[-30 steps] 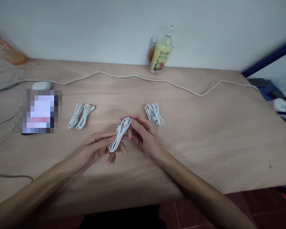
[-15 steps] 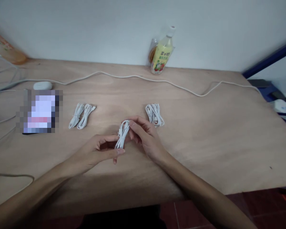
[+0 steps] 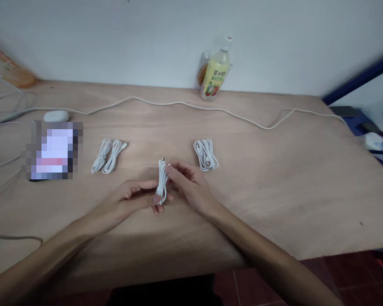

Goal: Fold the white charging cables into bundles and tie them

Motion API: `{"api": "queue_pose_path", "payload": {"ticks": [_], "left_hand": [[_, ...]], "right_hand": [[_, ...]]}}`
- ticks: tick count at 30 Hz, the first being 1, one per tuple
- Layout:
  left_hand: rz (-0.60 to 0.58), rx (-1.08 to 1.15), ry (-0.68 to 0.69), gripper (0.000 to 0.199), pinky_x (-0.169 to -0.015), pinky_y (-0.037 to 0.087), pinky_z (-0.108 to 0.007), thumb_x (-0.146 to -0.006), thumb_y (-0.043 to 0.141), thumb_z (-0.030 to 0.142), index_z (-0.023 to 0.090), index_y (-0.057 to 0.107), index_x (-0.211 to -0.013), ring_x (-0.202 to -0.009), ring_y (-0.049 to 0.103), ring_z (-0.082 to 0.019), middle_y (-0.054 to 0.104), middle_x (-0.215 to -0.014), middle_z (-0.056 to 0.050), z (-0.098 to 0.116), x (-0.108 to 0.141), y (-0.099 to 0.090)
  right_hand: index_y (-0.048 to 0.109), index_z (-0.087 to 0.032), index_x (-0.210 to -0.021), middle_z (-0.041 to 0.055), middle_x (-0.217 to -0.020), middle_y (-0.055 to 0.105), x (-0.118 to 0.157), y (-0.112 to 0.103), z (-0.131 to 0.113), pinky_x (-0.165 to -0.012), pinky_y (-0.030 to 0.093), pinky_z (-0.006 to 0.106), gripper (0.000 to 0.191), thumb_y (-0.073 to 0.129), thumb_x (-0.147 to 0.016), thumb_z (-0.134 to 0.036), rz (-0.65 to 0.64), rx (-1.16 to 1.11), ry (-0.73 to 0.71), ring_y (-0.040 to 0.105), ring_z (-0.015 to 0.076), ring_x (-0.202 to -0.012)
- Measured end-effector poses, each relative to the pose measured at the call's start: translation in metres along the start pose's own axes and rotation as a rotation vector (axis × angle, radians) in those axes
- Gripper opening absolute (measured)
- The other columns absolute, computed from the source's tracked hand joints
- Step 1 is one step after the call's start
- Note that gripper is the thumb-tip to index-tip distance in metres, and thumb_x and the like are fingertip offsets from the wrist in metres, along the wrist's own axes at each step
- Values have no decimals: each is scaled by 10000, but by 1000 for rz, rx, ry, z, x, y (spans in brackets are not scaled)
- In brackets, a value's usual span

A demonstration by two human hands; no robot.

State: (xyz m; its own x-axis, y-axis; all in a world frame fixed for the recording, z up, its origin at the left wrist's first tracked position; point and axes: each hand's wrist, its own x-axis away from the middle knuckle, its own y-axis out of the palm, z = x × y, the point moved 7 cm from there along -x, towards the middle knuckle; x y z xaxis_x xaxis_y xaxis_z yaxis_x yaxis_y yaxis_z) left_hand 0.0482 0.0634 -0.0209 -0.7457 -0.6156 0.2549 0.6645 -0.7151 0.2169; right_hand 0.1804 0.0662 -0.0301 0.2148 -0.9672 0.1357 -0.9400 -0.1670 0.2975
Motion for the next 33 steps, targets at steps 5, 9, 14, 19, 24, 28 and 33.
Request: {"api": "queue_pose_path", "payload": {"ticks": [5, 9, 14, 19, 24, 28, 33], "left_hand": [[155, -78, 30, 109, -885, 526, -310, -957, 799, 311, 212, 820, -918, -911, 688, -187, 771, -912, -2, -4, 2, -7], [158, -62, 59, 80, -957, 542, -322, -965, 790, 276, 220, 847, -967, -1016, 734, -207, 820, -982, -6, -5, 2, -6], [126, 18, 66, 161, -1039, 572, -367, -994, 762, 273, 208, 851, -1111, -1163, 760, -248, 852, -1156, -59, -3, 0, -5], [148, 180, 23, 399, -1030, 606, -414, -960, 852, 356, 251, 780, -1337, -1144, 780, -256, 832, -1279, -92, -6, 0, -8], [108, 116, 16, 332, -897, 581, -354, -990, 794, 354, 255, 819, -1306, -982, 739, -221, 821, -1165, -80, -3, 2, -8], [232, 111, 43, 279, -628, 408, -288, -984, 733, 342, 211, 871, -1188, -662, 503, -135, 648, -763, 2, -5, 4, -18], [459, 205, 109, 291, -586, 394, -286, -927, 801, 344, 188, 836, -1170, -633, 508, -133, 681, -754, -3, -8, 7, -34]], "right_hand": [[725, -236, -883, -47, -732, 578, 0, -10, -1, -548, 378, 261, 384, 874, -878, -589, 133, 49, -41, 456, 103, -604], [744, -230, -891, -74, -676, 505, 0, -12, -1, -534, 330, 261, 343, 872, -884, -549, 152, 86, -38, 357, 94, -571], [786, -226, -1010, -102, -597, 430, 0, -10, 4, -517, 282, 259, 344, 848, -902, -546, 124, 53, 12, 301, 90, -531], [812, -250, -1076, -83, -645, 450, 1, -14, 5, -542, 341, 266, 283, 846, -909, -476, 150, 78, -9, 358, 106, -565], [797, -279, -1169, -19, -886, 644, 2, -18, -2, -545, 395, 269, 313, 820, -924, -471, 198, 129, -59, 471, 114, -627], [825, -274, -1114, -10, -872, 688, 3, -12, -11, -600, 446, 281, 233, 801, -949, -437, 151, 234, -141, 543, 134, -684], [810, -246, -923, 13, -860, 761, 5, -6, -7, -720, 527, 312, 156, 816, -945, -400, 109, 247, -168, 650, 168, -781]]}}
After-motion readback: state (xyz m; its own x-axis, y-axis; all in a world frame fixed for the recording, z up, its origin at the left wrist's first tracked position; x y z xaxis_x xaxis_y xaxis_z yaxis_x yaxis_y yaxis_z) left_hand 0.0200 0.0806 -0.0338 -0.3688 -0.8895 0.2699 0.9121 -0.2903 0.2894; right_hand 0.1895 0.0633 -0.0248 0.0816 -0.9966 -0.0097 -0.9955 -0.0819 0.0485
